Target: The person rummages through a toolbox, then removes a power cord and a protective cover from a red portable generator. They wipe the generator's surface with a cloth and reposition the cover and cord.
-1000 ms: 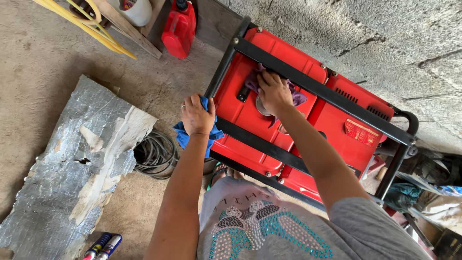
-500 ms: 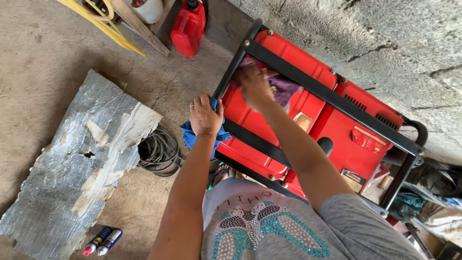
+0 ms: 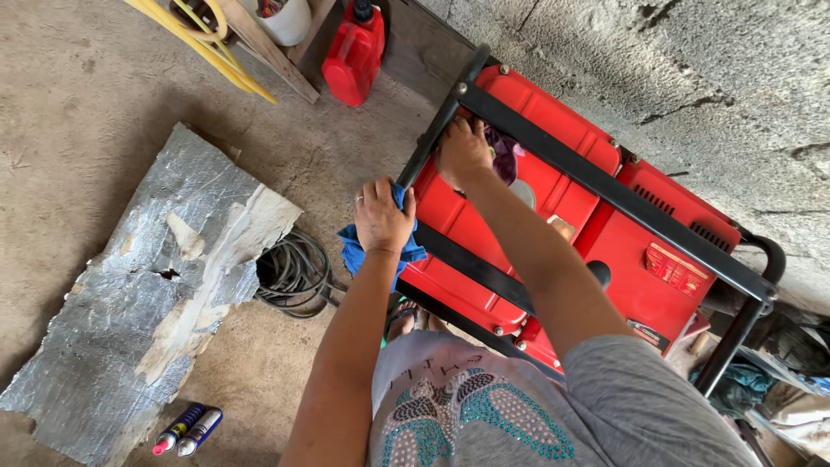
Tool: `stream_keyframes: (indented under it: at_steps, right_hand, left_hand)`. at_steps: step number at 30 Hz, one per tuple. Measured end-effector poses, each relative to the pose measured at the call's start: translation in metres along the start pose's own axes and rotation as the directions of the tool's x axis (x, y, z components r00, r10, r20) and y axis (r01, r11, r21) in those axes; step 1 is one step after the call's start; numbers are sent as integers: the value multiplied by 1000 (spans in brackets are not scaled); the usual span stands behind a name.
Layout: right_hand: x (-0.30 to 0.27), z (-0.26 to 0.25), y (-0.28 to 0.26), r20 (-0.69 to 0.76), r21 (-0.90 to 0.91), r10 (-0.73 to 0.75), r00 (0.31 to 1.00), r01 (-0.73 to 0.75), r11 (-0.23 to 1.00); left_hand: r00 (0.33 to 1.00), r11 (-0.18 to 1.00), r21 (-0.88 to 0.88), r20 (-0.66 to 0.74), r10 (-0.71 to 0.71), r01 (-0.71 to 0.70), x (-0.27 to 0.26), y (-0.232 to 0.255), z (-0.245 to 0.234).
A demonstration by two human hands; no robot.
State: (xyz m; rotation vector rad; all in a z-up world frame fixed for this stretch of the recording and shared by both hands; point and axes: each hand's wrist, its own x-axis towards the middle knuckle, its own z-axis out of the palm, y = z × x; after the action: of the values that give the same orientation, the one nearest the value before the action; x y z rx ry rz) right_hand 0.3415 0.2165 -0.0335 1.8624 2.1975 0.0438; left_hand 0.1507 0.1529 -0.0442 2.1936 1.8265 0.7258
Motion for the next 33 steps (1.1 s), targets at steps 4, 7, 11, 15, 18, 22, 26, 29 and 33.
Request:
stream_keyframes:
  at_steps: [4, 7, 11, 15, 18, 22, 26, 29, 33]
  right_hand:
    - [-5, 10, -4, 210, 28, -211, 955, 209, 977]
    - [-4, 24, 27, -172, 195, -475, 863, 503, 842]
    - [16, 43, 44, -188, 104, -240, 952, 262, 959]
    - [5, 43, 13, -21, 17, -251, 968, 251, 968]
    - [-26, 36, -21, -27, 165, -302, 953, 303, 939]
    - [-35, 22, -17, -139, 320, -344, 929, 371, 872]
    - [-23, 30, 1, 14, 46, -156, 988, 156, 987]
    - [-23, 46, -7, -314, 174, -140, 939, 202, 964]
    - [-42, 49, -21, -250, 492, -225, 942, 324, 808]
  left_hand:
    - [1000, 1000, -5, -9, -11, 11, -1, 0, -2]
    - [1000, 1000, -12, -23, -7, 6, 0, 3, -2]
    - [1000, 998, -64, -18, -14, 13, -4, 0, 1]
    - [990, 993, -104, -136, 44, -58, -5, -6, 1]
    - [986, 952, -296, -163, 35, -82, -4, -12, -7]
    - [980, 869, -490, -196, -31, -71, -13, -23, -35]
    - [947, 729, -685, -221, -231, 18, -52, -48, -70]
    - [883, 676, -728, -239, -404, 112, -82, -75, -83]
    - [761, 470, -854, -149, -631, 223, -119, -108, -85]
